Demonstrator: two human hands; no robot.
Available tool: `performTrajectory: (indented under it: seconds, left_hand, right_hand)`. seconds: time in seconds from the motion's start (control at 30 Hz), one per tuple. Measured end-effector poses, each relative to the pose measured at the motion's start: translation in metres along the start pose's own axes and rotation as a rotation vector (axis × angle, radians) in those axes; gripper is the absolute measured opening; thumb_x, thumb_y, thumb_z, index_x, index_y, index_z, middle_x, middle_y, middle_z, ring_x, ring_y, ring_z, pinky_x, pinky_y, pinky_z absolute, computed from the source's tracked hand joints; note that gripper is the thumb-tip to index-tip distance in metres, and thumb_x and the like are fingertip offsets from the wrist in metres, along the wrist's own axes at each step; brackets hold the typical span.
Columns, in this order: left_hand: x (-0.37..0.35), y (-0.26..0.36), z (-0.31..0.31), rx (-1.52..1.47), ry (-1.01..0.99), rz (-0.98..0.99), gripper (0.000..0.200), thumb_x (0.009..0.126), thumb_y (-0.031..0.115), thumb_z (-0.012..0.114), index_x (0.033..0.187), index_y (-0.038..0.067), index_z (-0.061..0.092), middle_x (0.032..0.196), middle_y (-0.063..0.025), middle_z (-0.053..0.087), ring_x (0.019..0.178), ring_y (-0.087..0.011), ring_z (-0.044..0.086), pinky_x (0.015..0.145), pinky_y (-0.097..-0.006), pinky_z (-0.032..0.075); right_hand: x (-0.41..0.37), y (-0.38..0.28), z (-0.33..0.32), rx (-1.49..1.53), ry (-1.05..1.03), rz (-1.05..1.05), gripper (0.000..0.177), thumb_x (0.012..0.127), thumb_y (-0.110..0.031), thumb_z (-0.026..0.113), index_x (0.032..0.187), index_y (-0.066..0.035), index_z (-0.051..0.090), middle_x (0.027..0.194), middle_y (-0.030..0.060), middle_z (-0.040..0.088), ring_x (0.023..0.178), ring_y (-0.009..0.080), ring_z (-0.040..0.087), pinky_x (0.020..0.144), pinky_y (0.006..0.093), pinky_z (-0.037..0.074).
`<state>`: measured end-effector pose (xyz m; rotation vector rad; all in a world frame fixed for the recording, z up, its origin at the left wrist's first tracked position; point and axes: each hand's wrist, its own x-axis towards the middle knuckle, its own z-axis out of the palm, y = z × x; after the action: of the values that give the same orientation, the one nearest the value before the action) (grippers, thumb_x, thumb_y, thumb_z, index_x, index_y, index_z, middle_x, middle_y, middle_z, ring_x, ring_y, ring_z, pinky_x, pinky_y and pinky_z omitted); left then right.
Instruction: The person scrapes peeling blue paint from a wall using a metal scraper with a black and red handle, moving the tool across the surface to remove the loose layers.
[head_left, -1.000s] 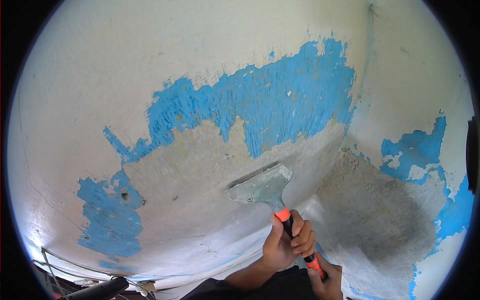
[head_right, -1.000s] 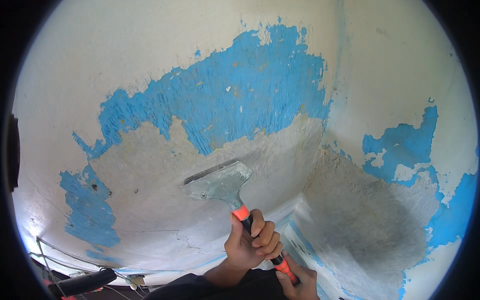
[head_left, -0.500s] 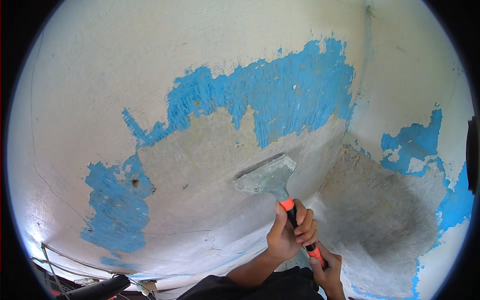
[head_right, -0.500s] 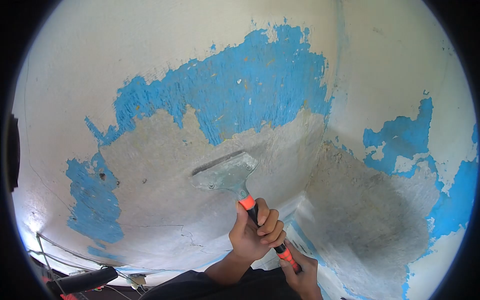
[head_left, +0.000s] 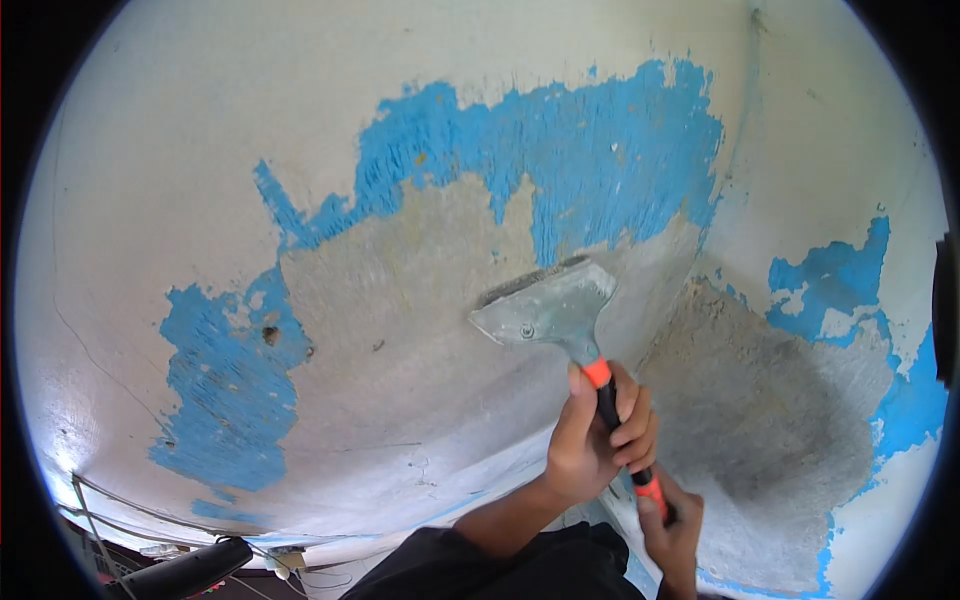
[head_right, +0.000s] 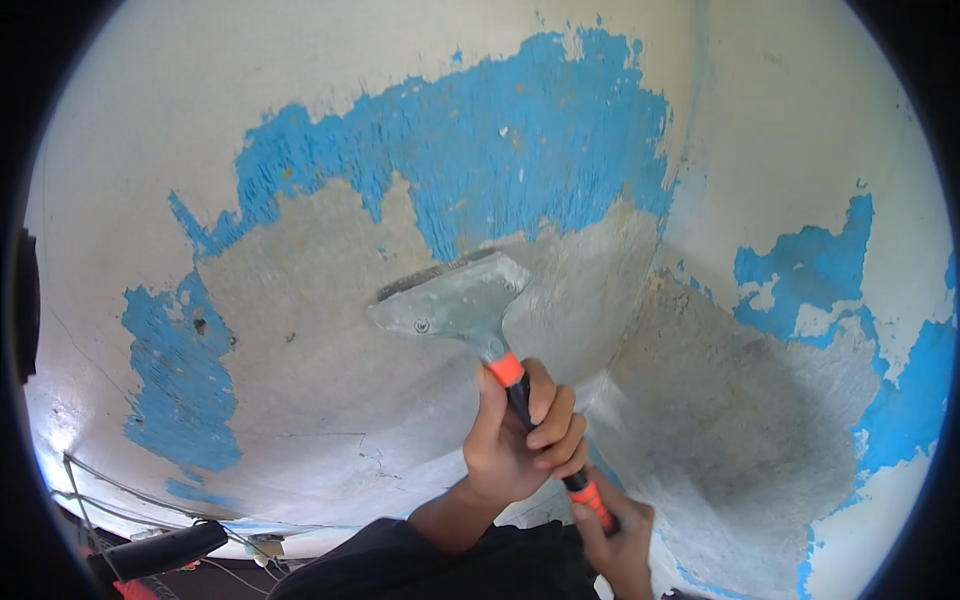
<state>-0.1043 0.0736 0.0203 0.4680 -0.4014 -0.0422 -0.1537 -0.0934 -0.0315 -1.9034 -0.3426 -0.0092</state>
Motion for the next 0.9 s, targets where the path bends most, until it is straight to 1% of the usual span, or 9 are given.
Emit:
performTrajectory:
  seconds: [0.1, 0.2, 0.23, 0.33, 0.37, 0.47, 0.57, 0.77, 0.9]
  left_hand:
    - [0.003, -0.01, -0.005, -0.019, -0.005, 0.0, 0.056, 0.097, 0.065, 0.022, 0.087, 0.012, 0.041, 0.065, 0.0017, 0.034, 0.05, -0.0092, 0.032, 0.048, -0.0267, 0.034]
    - [-0.01, -0.015, -0.016, -0.057, 0.047, -0.048, 0.058, 0.096, 0.066, 0.022, 0.087, 0.013, 0.04, 0.065, 0.0018, 0.034, 0.05, -0.0091, 0.032, 0.048, -0.0269, 0.034]
    - [-0.012, -0.016, -0.02, -0.038, 0.03, -0.049, 0.058, 0.096, 0.066, 0.022, 0.087, 0.013, 0.041, 0.065, 0.0017, 0.034, 0.05, -0.0092, 0.032, 0.049, -0.0271, 0.035]
    - [-0.004, -0.011, -0.016, 0.008, 0.018, -0.042, 0.057, 0.095, 0.067, 0.023, 0.086, 0.013, 0.041, 0.065, 0.0016, 0.034, 0.051, -0.0094, 0.033, 0.049, -0.0273, 0.036]
    - [0.0, -0.011, -0.012, 0.007, 0.003, -0.033, 0.057, 0.095, 0.066, 0.023, 0.086, 0.013, 0.041, 0.065, 0.0015, 0.035, 0.051, -0.0095, 0.033, 0.049, -0.0274, 0.036]
    - [0.009, -0.009, -0.008, -0.006, -0.044, -0.013, 0.056, 0.095, 0.066, 0.027, 0.087, 0.013, 0.041, 0.065, 0.001, 0.035, 0.052, -0.0098, 0.034, 0.05, -0.0275, 0.037]
    - [-0.008, -0.019, -0.024, -0.075, -0.037, -0.038, 0.054, 0.094, 0.066, 0.032, 0.089, 0.013, 0.04, 0.067, 0.0004, 0.035, 0.053, -0.0101, 0.034, 0.052, -0.0268, 0.036]
    - [0.006, -0.006, -0.009, 0.002, -0.084, -0.008, 0.054, 0.095, 0.066, 0.032, 0.088, 0.013, 0.041, 0.066, 0.001, 0.035, 0.052, -0.0095, 0.034, 0.052, -0.027, 0.036]
    - [0.007, -0.021, -0.014, -0.043, -0.03, -0.028, 0.057, 0.095, 0.067, 0.026, 0.086, 0.013, 0.042, 0.064, 0.0023, 0.033, 0.05, -0.0085, 0.032, 0.048, -0.0264, 0.034]
  right_hand:
    - [0.003, -0.002, -0.009, -0.034, 0.0, 0.007, 0.044, 0.082, -0.019, 0.068, 0.12, 0.003, 0.063, 0.069, 0.0118, 0.064, 0.061, 0.0092, 0.055, 0.06, 0.0269, 0.047]
    - [-0.008, 0.014, 0.005, -0.009, 0.007, -0.016, 0.043, 0.088, -0.027, 0.061, 0.118, 0.004, 0.063, 0.057, 0.0005, 0.051, 0.053, 0.0075, 0.051, 0.052, 0.0253, 0.04]
    - [-0.008, 0.018, 0.008, 0.024, -0.016, 0.028, 0.043, 0.089, -0.028, 0.06, 0.118, 0.004, 0.064, 0.055, -0.0002, 0.051, 0.05, 0.0075, 0.05, 0.05, 0.0252, 0.04]
    - [0.0, 0.016, 0.002, 0.022, -0.018, 0.048, 0.043, 0.084, -0.02, 0.068, 0.119, 0.004, 0.063, 0.068, 0.01, 0.063, 0.062, 0.0094, 0.055, 0.061, 0.0275, 0.047]
    - [0.004, 0.01, -0.003, -0.031, -0.026, 0.048, 0.042, 0.084, -0.021, 0.068, 0.119, 0.003, 0.064, 0.07, 0.0115, 0.065, 0.064, 0.0085, 0.056, 0.061, 0.0267, 0.047]
    - [0.009, 0.001, -0.008, -0.021, 0.032, -0.031, 0.044, 0.087, -0.027, 0.062, 0.118, 0.004, 0.064, 0.058, 0.0004, 0.052, 0.052, 0.0067, 0.05, 0.05, 0.0256, 0.04]
    - [-0.002, 0.011, -0.001, -0.076, 0.02, -0.052, 0.044, 0.086, -0.028, 0.062, 0.116, 0.004, 0.064, 0.06, 0.001, 0.053, 0.054, 0.0067, 0.05, 0.051, 0.0261, 0.04]
    - [0.01, 0.005, -0.005, -0.048, 0.061, -0.054, 0.047, 0.087, -0.035, 0.064, 0.115, 0.003, 0.066, 0.056, 0.0005, 0.051, 0.053, 0.0066, 0.049, 0.051, 0.0261, 0.04]
    - [0.002, 0.013, -0.01, -0.062, 0.067, -0.031, 0.046, 0.088, -0.034, 0.065, 0.115, 0.003, 0.066, 0.055, -0.0003, 0.051, 0.051, 0.0067, 0.05, 0.049, 0.0254, 0.039]
